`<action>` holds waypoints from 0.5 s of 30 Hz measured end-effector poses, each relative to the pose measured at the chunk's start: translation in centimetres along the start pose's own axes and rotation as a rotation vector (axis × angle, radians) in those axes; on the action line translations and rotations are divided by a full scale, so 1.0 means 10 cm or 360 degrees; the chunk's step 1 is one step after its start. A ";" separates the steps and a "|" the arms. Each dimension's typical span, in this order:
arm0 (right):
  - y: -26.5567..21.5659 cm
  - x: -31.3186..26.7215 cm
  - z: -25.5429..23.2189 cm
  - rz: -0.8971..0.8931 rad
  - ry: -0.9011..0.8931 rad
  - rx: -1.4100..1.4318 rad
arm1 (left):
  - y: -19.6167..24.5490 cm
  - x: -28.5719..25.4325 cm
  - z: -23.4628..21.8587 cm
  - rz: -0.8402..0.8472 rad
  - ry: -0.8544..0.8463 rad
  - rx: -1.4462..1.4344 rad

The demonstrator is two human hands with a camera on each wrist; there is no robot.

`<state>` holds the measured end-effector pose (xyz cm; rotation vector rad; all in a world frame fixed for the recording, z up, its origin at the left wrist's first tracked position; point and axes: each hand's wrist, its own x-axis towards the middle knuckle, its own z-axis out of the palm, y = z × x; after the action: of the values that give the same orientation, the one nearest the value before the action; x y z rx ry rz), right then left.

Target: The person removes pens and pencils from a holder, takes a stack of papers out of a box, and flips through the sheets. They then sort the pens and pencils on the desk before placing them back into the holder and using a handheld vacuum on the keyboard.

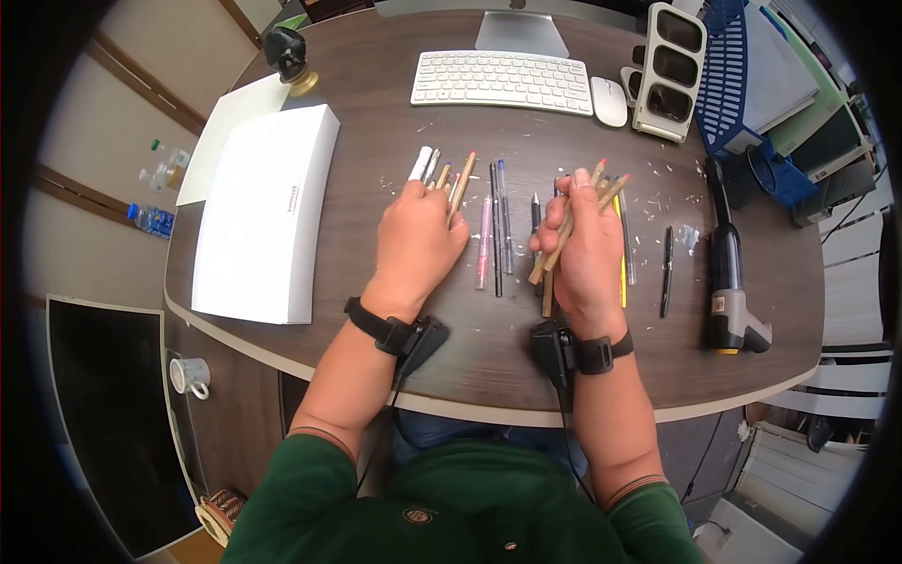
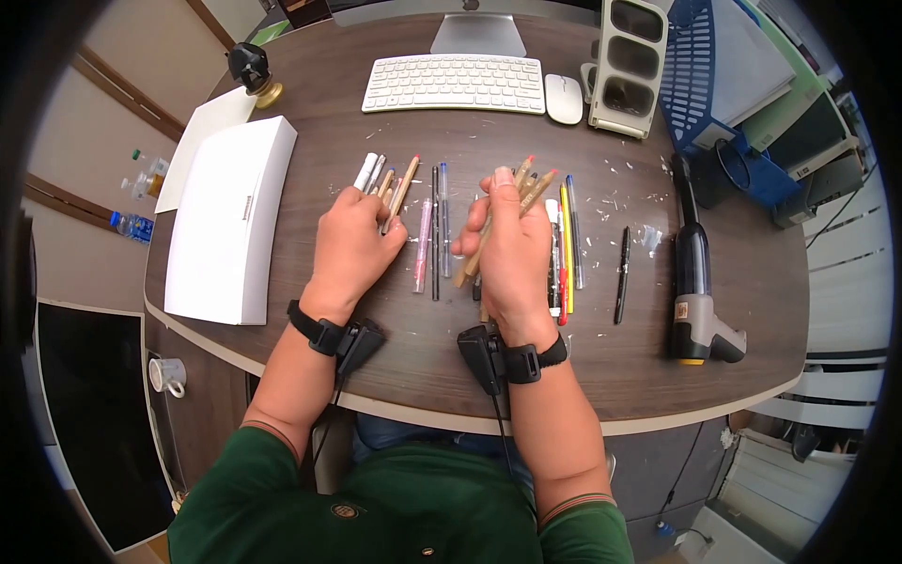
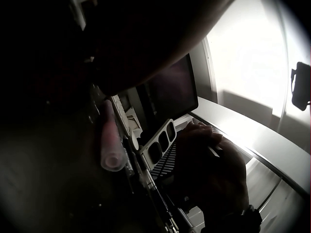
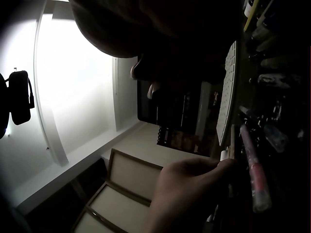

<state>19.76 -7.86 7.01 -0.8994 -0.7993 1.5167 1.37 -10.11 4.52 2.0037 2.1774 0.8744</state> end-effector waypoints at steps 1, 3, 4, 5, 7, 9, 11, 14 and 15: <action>0.00 0.00 0.00 0.0010 -0.0010 -0.0009 | 0.00 0.01 0.00 -0.0024 -0.0007 0.0004; 0.00 -0.01 0.02 0.0031 -0.0015 -0.0026 | 0.00 0.04 -0.01 -0.0070 -0.0021 0.0012; 0.00 -0.02 0.03 0.0042 -0.0018 -0.0034 | -0.01 0.04 0.01 -0.0045 0.0007 -0.0003; 0.00 -0.02 0.03 0.0059 -0.0017 -0.0054 | -0.05 0.05 0.03 -0.0020 0.0036 -0.0017; 0.02 -0.03 0.04 0.0089 -0.0015 -0.0094 | -0.08 0.05 0.02 -0.0062 0.0059 -0.0165; 0.02 -0.04 0.04 0.0133 -0.0038 -0.0127 | -0.08 0.03 -0.01 -0.0190 0.0036 -0.0431; 0.02 -0.05 0.04 0.0166 -0.0084 -0.0173 | 0.01 0.01 -0.06 -0.0286 0.0008 -0.0903; 0.01 -0.09 0.06 0.0190 -0.0158 -0.0274 | 0.16 -0.07 -0.14 -0.0337 -0.0328 -0.1454; -0.04 -0.11 0.10 0.0184 -0.0156 -0.0312 | 0.19 -0.09 -0.16 -0.0340 -0.0480 -0.1609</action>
<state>19.12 -8.91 7.91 -1.0364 -0.9949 1.6130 2.55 -11.55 6.33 1.2583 1.3040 1.1945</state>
